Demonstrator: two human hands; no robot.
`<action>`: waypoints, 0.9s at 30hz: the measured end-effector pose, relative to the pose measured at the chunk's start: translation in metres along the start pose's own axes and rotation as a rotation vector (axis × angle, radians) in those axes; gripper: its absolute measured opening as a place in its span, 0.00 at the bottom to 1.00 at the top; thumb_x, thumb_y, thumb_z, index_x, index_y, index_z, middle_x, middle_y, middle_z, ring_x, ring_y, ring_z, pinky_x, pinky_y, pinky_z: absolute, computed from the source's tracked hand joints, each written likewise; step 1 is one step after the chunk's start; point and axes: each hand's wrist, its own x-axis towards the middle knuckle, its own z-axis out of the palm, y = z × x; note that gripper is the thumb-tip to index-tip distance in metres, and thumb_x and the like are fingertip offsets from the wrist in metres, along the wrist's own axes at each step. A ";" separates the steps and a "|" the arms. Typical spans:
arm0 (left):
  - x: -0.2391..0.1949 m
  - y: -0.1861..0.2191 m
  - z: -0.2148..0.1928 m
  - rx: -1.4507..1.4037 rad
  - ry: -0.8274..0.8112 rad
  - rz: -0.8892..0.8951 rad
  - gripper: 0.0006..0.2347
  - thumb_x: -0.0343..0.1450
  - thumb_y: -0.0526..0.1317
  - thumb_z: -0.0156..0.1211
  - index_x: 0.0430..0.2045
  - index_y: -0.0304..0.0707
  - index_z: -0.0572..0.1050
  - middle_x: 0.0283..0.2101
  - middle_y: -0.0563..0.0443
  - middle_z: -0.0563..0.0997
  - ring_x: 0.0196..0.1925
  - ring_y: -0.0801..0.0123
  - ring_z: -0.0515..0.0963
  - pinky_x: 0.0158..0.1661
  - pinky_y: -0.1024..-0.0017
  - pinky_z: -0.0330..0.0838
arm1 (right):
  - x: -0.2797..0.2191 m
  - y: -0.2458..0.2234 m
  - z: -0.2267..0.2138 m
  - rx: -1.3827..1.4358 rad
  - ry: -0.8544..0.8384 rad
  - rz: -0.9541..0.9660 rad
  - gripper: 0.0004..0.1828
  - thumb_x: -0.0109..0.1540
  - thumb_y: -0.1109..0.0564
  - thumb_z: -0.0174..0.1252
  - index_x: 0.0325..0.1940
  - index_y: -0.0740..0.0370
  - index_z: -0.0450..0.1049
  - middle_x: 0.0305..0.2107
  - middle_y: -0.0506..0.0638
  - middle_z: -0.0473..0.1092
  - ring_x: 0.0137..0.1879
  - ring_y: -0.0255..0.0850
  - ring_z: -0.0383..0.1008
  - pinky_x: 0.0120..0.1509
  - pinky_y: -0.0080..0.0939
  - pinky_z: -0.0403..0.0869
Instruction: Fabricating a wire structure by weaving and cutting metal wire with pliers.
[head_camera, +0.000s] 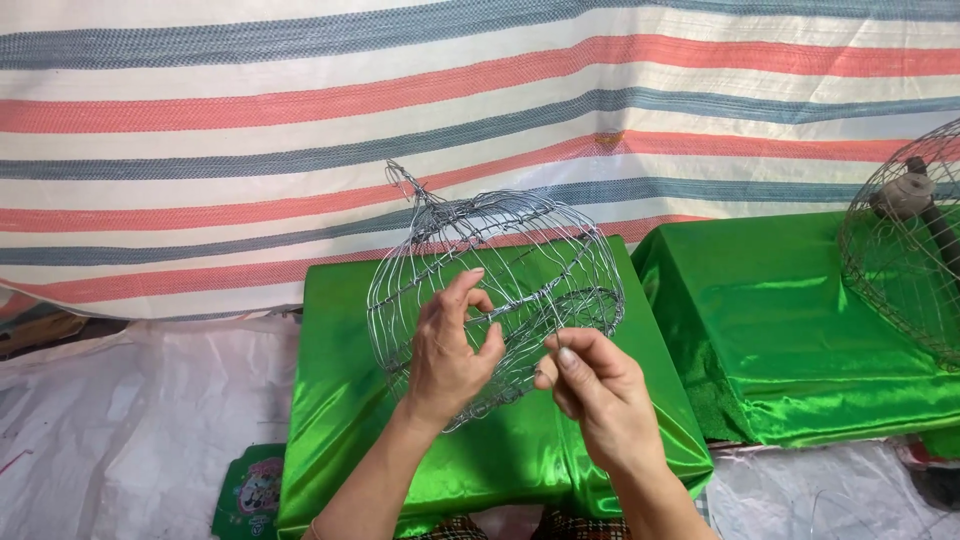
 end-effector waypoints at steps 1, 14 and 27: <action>0.000 -0.002 0.000 0.001 -0.001 0.001 0.33 0.62 0.26 0.65 0.62 0.44 0.58 0.36 0.56 0.78 0.37 0.70 0.78 0.48 0.66 0.73 | 0.001 0.002 0.000 0.001 0.001 0.000 0.09 0.68 0.64 0.53 0.51 0.68 0.75 0.26 0.54 0.76 0.21 0.29 0.62 0.21 0.26 0.58; 0.001 -0.001 0.000 0.041 -0.023 -0.088 0.28 0.61 0.27 0.62 0.56 0.43 0.63 0.36 0.58 0.79 0.35 0.72 0.77 0.39 0.71 0.75 | 0.008 0.009 -0.003 -0.071 0.021 -0.011 0.10 0.68 0.64 0.52 0.52 0.68 0.74 0.27 0.53 0.76 0.24 0.30 0.63 0.25 0.27 0.60; 0.012 0.018 -0.009 0.148 -0.167 0.066 0.20 0.64 0.35 0.62 0.52 0.34 0.72 0.57 0.42 0.75 0.51 0.56 0.79 0.50 0.63 0.78 | 0.010 0.001 0.002 -0.236 0.039 -0.071 0.12 0.68 0.64 0.52 0.54 0.67 0.75 0.27 0.50 0.76 0.22 0.29 0.60 0.23 0.29 0.59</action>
